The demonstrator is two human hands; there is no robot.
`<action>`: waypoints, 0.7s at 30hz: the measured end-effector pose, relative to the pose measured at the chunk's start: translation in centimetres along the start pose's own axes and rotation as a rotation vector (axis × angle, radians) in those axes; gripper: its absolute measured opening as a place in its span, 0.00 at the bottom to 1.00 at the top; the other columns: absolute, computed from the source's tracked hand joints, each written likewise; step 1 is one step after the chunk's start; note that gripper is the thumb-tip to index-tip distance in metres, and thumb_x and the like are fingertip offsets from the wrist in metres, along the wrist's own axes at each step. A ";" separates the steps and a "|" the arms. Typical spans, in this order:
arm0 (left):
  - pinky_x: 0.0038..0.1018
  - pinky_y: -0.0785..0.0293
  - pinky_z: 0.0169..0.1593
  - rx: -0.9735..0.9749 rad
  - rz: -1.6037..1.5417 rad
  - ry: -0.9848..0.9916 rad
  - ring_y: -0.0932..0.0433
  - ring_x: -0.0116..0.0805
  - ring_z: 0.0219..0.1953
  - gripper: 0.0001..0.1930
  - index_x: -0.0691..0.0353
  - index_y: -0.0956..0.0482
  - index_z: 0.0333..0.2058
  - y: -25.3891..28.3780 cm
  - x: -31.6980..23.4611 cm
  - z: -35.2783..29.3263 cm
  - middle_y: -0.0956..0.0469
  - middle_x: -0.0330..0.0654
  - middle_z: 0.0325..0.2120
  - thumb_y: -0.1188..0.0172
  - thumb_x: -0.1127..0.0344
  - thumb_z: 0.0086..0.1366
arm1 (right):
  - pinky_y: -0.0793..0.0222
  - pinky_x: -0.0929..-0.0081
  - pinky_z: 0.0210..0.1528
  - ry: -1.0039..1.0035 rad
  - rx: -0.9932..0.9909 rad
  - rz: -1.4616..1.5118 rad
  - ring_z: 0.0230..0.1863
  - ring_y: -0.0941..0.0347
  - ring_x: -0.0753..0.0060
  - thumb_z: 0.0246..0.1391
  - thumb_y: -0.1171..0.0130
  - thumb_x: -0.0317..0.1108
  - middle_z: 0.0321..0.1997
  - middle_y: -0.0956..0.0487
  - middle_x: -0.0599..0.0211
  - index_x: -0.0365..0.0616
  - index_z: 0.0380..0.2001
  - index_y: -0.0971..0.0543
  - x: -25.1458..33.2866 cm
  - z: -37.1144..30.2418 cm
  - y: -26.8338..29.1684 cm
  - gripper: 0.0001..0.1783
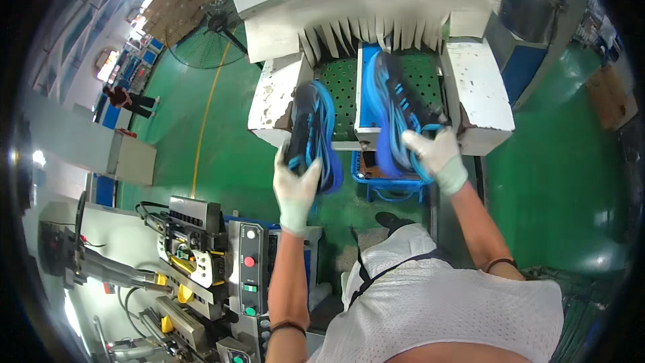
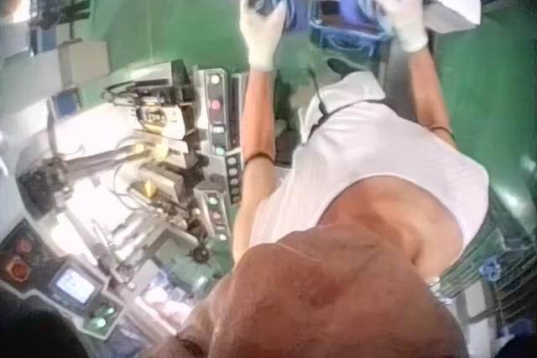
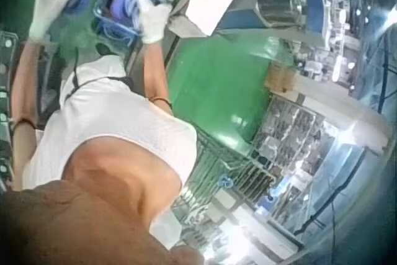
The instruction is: Operating industrial pressing machinery to manufacture sneakers.
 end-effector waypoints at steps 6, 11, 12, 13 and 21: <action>0.31 0.32 0.65 0.014 0.002 -0.072 0.30 0.44 0.65 0.39 0.66 0.38 0.66 -14.5 6.5 15.5 0.32 0.54 0.64 0.32 0.72 0.56 | 0.27 0.62 0.51 -0.059 -0.252 -0.496 0.45 0.21 0.55 0.46 0.29 0.41 0.45 0.19 0.46 0.30 0.51 0.27 -2.5 16.6 4.4 0.34; 0.34 0.48 0.73 0.013 0.058 -0.120 0.43 0.49 0.71 0.39 0.67 0.40 0.67 -17.2 9.3 19.0 0.39 0.55 0.68 0.34 0.70 0.58 | 0.27 0.63 0.48 0.254 -0.245 -0.692 0.41 0.20 0.61 0.49 0.31 0.42 0.41 0.17 0.52 0.28 0.44 0.22 -3.5 29.6 6.8 0.28; 0.34 0.50 0.74 0.052 0.058 -0.121 0.45 0.50 0.72 0.39 0.67 0.40 0.67 -17.1 8.4 16.5 0.40 0.56 0.68 0.35 0.69 0.58 | 0.27 0.64 0.49 0.373 -0.193 -0.608 0.42 0.22 0.61 0.54 0.32 0.39 0.43 0.18 0.52 0.27 0.49 0.25 -3.9 30.2 7.5 0.27; 0.35 0.49 0.74 0.016 0.045 -0.150 0.44 0.50 0.72 0.38 0.66 0.40 0.67 -14.4 9.0 13.8 0.39 0.56 0.67 0.36 0.68 0.60 | 0.32 0.62 0.60 0.650 -0.318 -0.788 0.54 0.25 0.54 0.56 0.34 0.38 0.53 0.22 0.44 0.25 0.55 0.28 -0.9 27.9 3.6 0.31; 0.44 0.24 0.52 0.049 0.421 1.154 0.20 0.56 0.48 0.17 0.59 0.18 0.46 9.0 17.8 -34.8 0.18 0.54 0.44 0.45 0.58 0.64 | 0.27 0.72 0.57 -0.369 1.136 0.083 0.56 0.24 0.63 0.64 0.41 0.32 0.57 0.22 0.58 0.36 0.60 0.28 -15.5 1.2 -27.8 0.23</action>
Point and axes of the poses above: each hand's wrist, its own z-axis towards the middle knuckle, its own y-axis out of the back of the hand, x = y × z, the point moved 4 cm from there along z, towards the middle knuckle
